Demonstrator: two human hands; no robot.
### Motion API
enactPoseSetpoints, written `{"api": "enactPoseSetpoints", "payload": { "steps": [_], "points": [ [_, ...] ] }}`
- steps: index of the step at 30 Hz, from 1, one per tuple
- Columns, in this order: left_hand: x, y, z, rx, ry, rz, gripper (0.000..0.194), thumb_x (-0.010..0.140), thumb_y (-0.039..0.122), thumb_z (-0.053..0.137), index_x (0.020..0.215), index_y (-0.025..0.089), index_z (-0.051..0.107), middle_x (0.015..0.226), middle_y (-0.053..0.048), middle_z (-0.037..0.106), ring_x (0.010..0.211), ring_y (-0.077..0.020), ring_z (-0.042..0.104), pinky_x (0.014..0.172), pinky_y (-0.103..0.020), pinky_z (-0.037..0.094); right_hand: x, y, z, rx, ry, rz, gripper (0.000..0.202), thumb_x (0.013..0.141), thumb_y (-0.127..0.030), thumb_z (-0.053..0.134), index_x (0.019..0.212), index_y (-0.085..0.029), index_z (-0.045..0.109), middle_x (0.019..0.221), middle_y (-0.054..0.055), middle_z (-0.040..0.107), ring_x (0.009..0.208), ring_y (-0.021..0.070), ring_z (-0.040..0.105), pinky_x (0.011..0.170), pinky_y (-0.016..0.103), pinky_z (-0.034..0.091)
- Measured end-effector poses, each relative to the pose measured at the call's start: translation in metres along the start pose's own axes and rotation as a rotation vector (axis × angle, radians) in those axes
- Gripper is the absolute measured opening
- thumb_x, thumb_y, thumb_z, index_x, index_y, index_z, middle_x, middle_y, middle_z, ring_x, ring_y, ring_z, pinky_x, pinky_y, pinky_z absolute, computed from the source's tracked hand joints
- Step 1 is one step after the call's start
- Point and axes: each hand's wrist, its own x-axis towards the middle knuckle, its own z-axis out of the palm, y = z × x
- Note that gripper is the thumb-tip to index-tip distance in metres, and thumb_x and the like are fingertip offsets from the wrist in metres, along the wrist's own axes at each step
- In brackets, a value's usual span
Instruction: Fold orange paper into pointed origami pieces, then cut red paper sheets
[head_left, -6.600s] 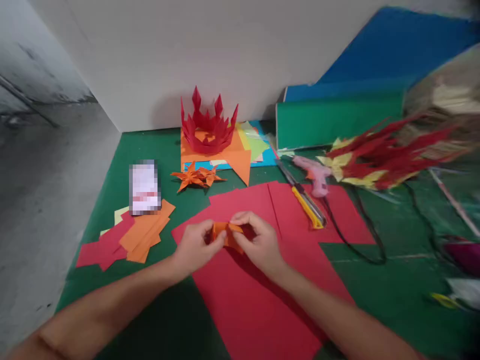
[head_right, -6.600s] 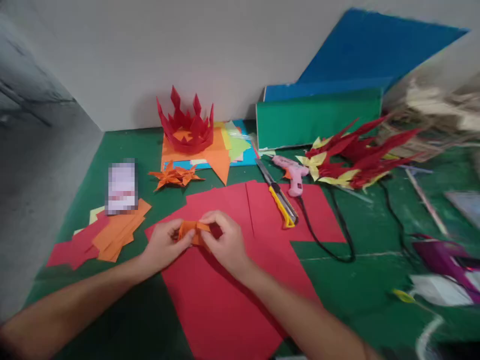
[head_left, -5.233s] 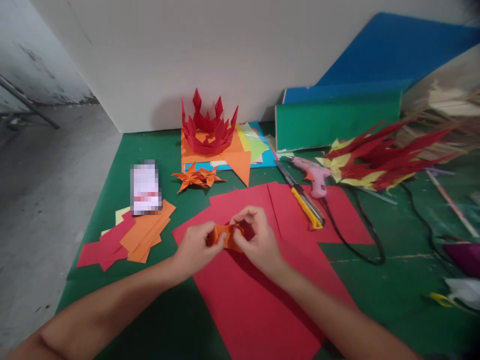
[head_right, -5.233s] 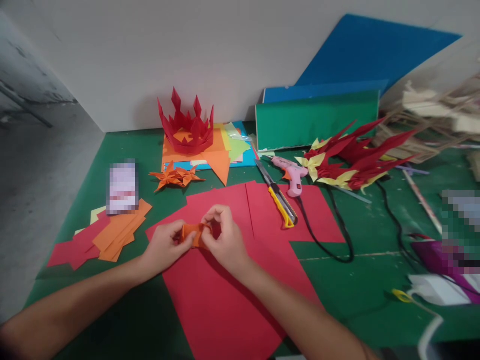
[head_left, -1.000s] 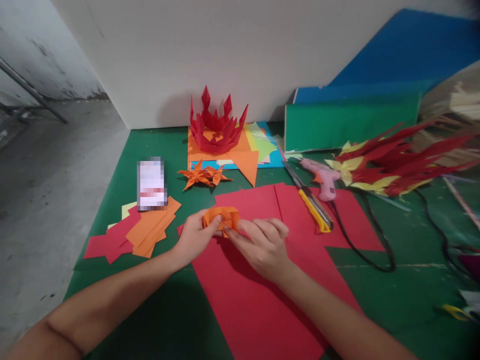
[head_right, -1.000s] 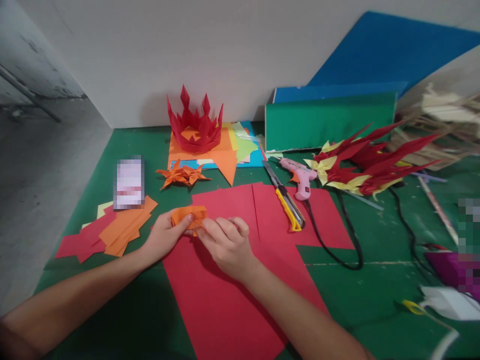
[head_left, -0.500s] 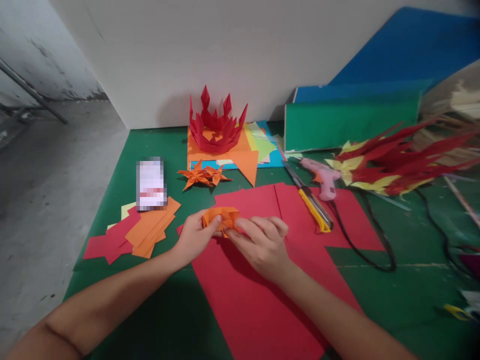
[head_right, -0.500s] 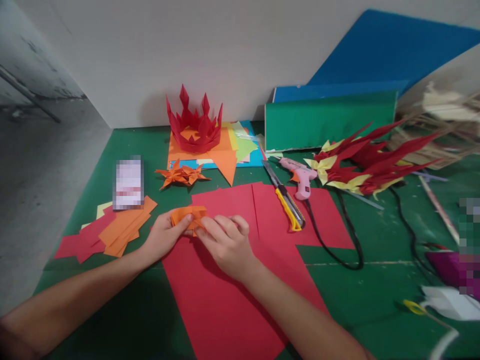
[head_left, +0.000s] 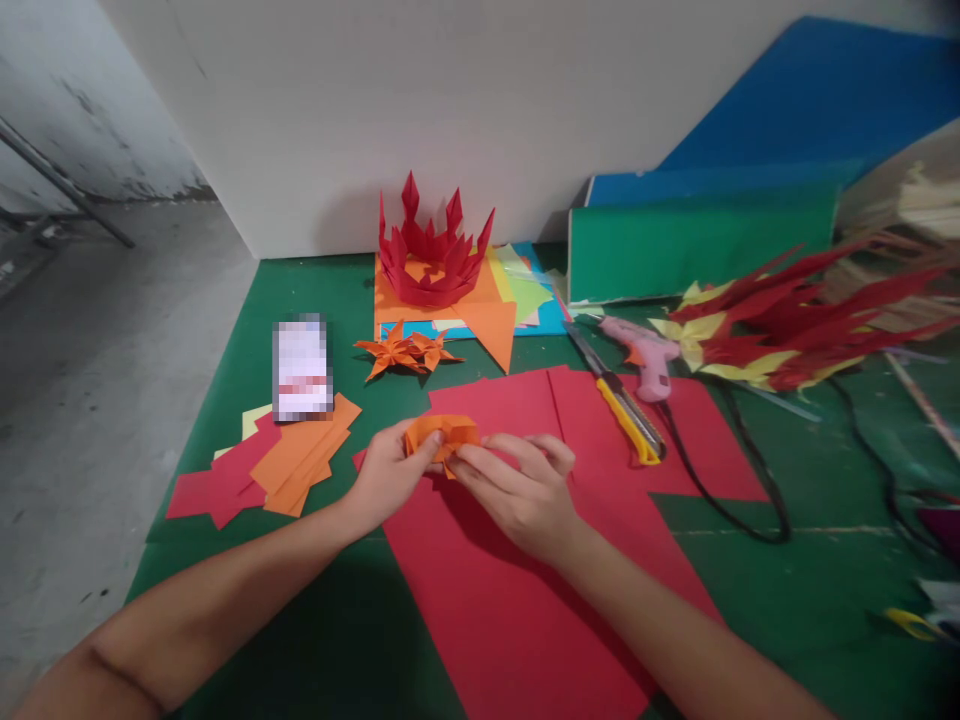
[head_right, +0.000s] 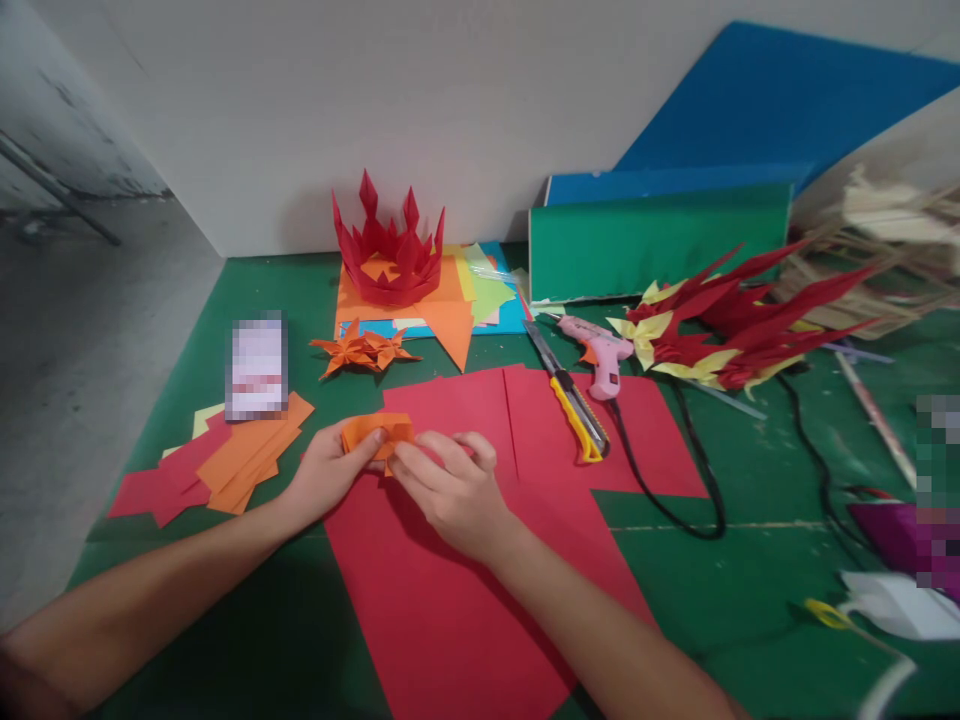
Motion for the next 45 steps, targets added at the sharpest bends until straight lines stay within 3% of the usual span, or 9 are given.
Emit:
{"api": "enactPoseSetpoints", "payload": {
  "steps": [9,14,25,40,45],
  "points": [
    [0.0000,-0.0007,-0.0017,0.057,-0.043,0.022,0.042,0.071,0.050,0.070,0.090,0.013,0.067,0.085,-0.007,0.072,0.074,-0.0169,0.068,0.071,-0.031,0.059,0.0007,0.0002,0.0007,-0.029,-0.044,-0.015,0.025,0.090,-0.011,0.052,0.082,-0.025,0.071,0.081,-0.006,0.073,0.085,0.0136,0.060,0.079,0.034,0.030],
    [-0.0006,0.0035,-0.0016,0.166,-0.042,0.083,0.034,0.068,0.041,0.074,0.087,0.014,0.068,0.079,-0.005,0.072,0.068,-0.0158,0.065,0.065,-0.027,0.055,0.0024,-0.0004,0.0001,-0.021,-0.043,-0.027,0.026,0.092,-0.011,0.049,0.085,-0.023,0.071,0.080,-0.004,0.073,0.085,0.0138,0.058,0.079,0.034,0.029],
    [0.0005,0.0032,-0.0022,0.172,-0.029,0.089,0.031,0.067,0.040,0.073,0.083,0.014,0.067,0.074,-0.004,0.070,0.063,-0.0139,0.063,0.058,-0.025,0.053,0.0009,-0.0002,-0.0008,-0.008,-0.064,-0.031,0.027,0.092,-0.011,0.048,0.086,-0.023,0.072,0.080,-0.003,0.072,0.087,0.0135,0.056,0.084,0.034,0.028],
    [-0.0025,0.0055,-0.0006,0.085,-0.062,0.109,0.026,0.069,0.036,0.072,0.083,0.015,0.067,0.080,-0.005,0.073,0.078,-0.0195,0.068,0.074,-0.030,0.055,-0.0019,0.0039,0.0005,-0.056,-0.011,-0.006,0.018,0.090,-0.018,0.055,0.086,-0.025,0.071,0.090,-0.003,0.073,0.091,0.0143,0.054,0.084,0.033,0.030],
    [-0.0045,0.0060,-0.0004,0.012,-0.040,0.070,0.029,0.068,0.040,0.074,0.080,0.014,0.064,0.074,-0.003,0.070,0.068,-0.0159,0.065,0.067,-0.027,0.054,-0.0002,0.0043,-0.0017,-0.032,0.001,-0.003,0.020,0.089,-0.016,0.055,0.080,-0.027,0.069,0.090,-0.003,0.073,0.091,0.0155,0.052,0.089,0.034,0.030]
  ]
}}
